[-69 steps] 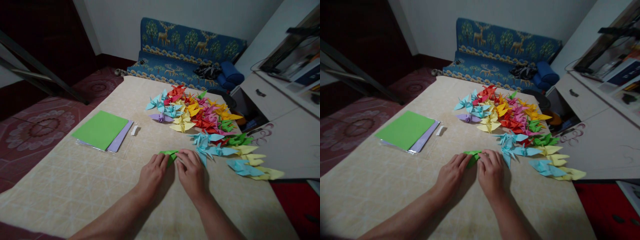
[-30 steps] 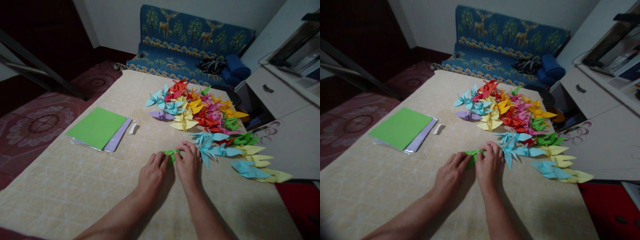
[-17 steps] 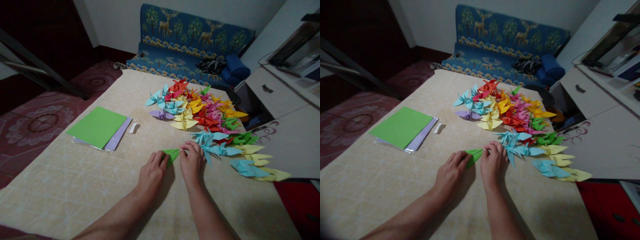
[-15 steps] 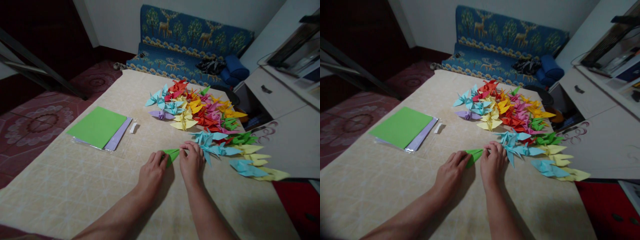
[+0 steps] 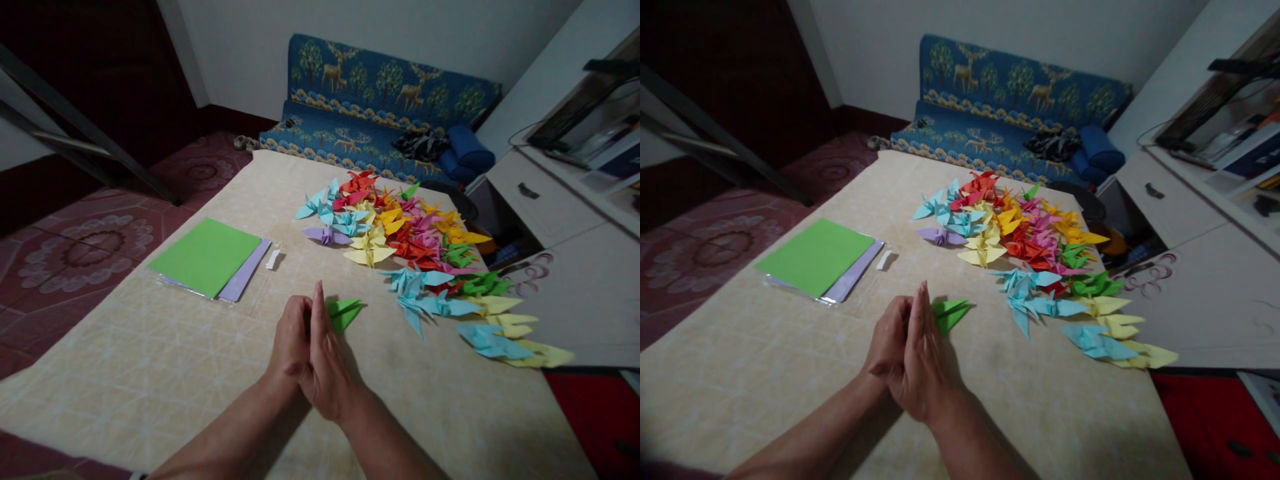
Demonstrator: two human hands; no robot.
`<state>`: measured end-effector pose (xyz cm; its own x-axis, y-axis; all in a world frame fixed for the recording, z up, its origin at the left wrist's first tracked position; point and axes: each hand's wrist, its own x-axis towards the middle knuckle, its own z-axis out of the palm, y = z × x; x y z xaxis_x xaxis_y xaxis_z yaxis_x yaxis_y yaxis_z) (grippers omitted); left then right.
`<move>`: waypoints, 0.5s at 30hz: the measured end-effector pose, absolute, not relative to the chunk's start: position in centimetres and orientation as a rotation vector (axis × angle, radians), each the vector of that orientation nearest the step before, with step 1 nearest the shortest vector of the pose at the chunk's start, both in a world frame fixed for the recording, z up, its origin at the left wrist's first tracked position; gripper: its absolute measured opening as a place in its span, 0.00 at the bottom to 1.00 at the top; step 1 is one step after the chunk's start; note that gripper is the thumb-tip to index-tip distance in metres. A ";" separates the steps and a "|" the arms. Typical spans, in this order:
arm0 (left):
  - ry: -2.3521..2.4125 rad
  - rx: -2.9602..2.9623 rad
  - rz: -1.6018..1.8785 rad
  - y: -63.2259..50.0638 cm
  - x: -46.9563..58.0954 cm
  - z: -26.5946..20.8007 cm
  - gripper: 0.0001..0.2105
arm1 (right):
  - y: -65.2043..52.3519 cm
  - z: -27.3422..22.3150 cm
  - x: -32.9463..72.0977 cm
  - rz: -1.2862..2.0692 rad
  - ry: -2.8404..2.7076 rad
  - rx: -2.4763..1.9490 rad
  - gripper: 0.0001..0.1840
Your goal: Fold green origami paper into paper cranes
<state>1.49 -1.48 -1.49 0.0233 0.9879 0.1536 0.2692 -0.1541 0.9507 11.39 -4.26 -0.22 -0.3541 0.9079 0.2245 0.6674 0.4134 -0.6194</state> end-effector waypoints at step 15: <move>1.186 2.113 0.852 -3.6 -2.3 -2.2 0.22 | -1.5 -1.5 18.0 0.101 -2.481 -1.739 0.48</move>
